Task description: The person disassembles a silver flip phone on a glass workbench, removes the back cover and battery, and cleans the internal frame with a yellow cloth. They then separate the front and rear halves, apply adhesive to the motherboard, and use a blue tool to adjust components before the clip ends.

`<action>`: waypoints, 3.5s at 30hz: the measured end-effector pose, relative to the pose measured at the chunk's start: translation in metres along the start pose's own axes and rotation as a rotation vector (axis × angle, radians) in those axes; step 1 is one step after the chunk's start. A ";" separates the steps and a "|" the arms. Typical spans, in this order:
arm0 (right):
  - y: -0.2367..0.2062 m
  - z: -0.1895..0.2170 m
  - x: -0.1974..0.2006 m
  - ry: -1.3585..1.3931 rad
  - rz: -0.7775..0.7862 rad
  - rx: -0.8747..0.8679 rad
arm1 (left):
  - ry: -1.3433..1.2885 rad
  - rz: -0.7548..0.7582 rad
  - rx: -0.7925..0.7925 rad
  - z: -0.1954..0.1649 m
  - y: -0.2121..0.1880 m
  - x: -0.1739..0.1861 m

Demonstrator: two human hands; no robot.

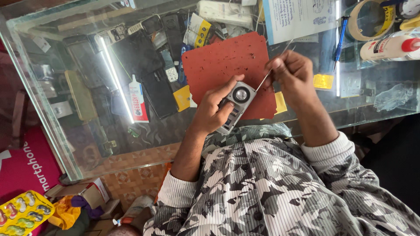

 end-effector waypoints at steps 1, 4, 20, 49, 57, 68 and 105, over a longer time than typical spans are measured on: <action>0.003 0.002 0.004 0.042 -0.009 0.010 | 0.007 0.003 -0.018 0.002 -0.001 -0.001; 0.008 0.005 0.011 0.077 -0.011 0.032 | 0.021 0.009 -0.047 0.005 -0.003 -0.002; 0.000 0.018 0.005 0.058 0.108 0.045 | 0.052 -0.009 -0.068 -0.005 -0.004 -0.001; -0.046 0.034 0.061 -1.599 -0.860 0.413 | 0.026 -0.143 0.000 -0.005 0.001 0.005; -0.029 0.009 0.093 -1.495 -0.793 0.240 | 0.362 -0.057 0.080 -0.020 0.004 0.001; -0.033 0.026 0.046 -0.219 -0.409 0.004 | 0.845 -0.046 -0.096 -0.040 -0.027 -0.007; -0.048 -0.014 -0.062 -0.924 0.200 0.717 | 0.692 -0.195 -0.146 -0.023 -0.045 -0.010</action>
Point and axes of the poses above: each hand's wrist, its own y-axis towards the middle knuckle, its own x-axis out of the back of the hand, z = x × y, the point moved 1 cm from there along y, towards the middle knuckle, and after that the axes turned 13 degrees about -x, right-handed, at the moved point
